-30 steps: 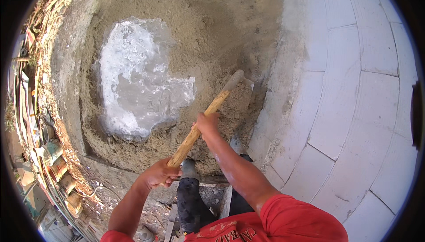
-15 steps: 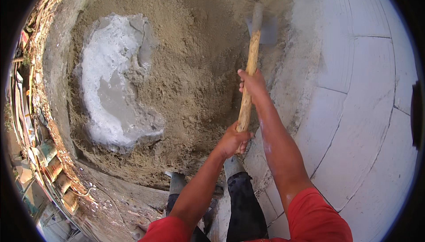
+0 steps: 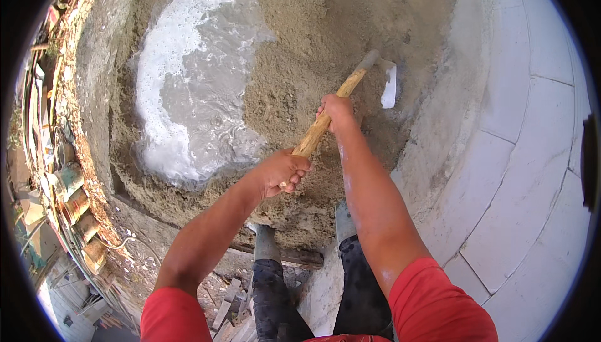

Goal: The person mixes dry material with water in a central pit using a hoe, repeatedly pulling material from the edges into the water and pushing the mixture back until it reaches a thick consistency.

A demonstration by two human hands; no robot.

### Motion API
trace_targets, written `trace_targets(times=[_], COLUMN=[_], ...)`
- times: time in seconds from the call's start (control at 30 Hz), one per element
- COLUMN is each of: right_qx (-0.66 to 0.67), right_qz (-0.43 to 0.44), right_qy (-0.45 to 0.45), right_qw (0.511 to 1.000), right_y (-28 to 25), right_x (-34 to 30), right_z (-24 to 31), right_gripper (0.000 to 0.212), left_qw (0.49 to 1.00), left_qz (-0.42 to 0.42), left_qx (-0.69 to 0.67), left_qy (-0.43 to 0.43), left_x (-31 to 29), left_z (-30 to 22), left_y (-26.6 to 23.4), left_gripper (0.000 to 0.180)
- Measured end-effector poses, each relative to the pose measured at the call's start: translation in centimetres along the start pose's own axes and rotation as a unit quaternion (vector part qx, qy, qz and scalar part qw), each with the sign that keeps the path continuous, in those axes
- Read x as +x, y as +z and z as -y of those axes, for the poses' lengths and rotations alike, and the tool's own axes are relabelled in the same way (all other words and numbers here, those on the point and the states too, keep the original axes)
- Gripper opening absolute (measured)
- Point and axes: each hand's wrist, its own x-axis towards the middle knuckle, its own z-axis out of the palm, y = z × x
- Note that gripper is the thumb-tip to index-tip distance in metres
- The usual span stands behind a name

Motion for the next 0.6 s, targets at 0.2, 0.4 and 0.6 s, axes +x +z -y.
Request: trace_targets(times=[0.2, 0.4, 0.6], right_qx=[0.184, 0.290, 0.109], right_qz=[0.031, 0.150, 0.122], right_qy=[0.011, -0.073, -0.172], right_qw=[0.982, 0.942, 0.971], right_y=[10.2, 13.9, -5.7], right_x=[-13.2, -25.0, -20.5], right_z=[4.0, 3.7, -1.9], right_gripper=[0.030, 0.055, 0.034], left_qw=[0.993, 0.923, 0.979], left_qz=[-0.029, -0.110, 0.018], left_qx=[0.111, 0.367, 0.179], left_qy=[-0.022, 0.049, 0.092], left_x=[-16.2, -25.0, -8.7], left_z=[-9.3, -9.0, 11.9], left_y=[-4.8, -8.2, 2.5], left_gripper=[0.016, 0.037, 0.054])
